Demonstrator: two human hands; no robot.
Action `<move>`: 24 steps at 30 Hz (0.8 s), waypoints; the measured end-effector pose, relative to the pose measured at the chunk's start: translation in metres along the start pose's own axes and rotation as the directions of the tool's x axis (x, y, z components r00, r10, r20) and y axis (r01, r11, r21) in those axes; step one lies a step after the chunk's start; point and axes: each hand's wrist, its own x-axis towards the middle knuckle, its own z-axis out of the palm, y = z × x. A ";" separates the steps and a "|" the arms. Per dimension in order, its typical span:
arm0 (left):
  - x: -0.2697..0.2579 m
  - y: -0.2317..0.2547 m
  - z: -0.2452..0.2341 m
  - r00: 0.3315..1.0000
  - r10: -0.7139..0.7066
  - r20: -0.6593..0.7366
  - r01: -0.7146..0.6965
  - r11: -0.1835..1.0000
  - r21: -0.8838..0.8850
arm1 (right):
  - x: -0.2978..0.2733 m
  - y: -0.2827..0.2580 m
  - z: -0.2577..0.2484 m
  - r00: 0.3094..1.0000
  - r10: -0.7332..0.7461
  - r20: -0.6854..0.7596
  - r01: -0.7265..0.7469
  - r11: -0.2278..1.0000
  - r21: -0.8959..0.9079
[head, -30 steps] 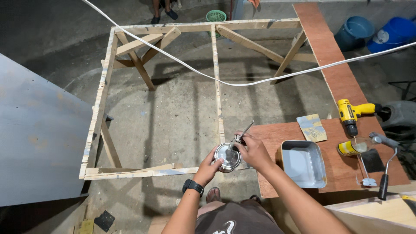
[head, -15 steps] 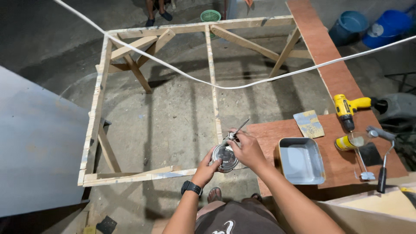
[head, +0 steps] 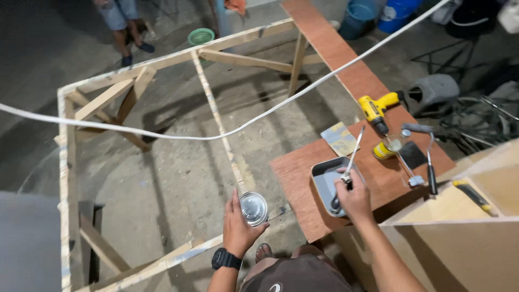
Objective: The person pours paint from a can into a tray, then adds a liquid from a bottle into the tray. They use a power drill with a mixing attachment to stir the contents of the tray.
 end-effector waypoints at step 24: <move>0.056 0.137 -0.017 0.895 0.425 -0.135 -0.438 0.895 -0.088 | 0.126 0.232 -0.038 0.901 0.432 0.035 -0.361 0.793 -0.490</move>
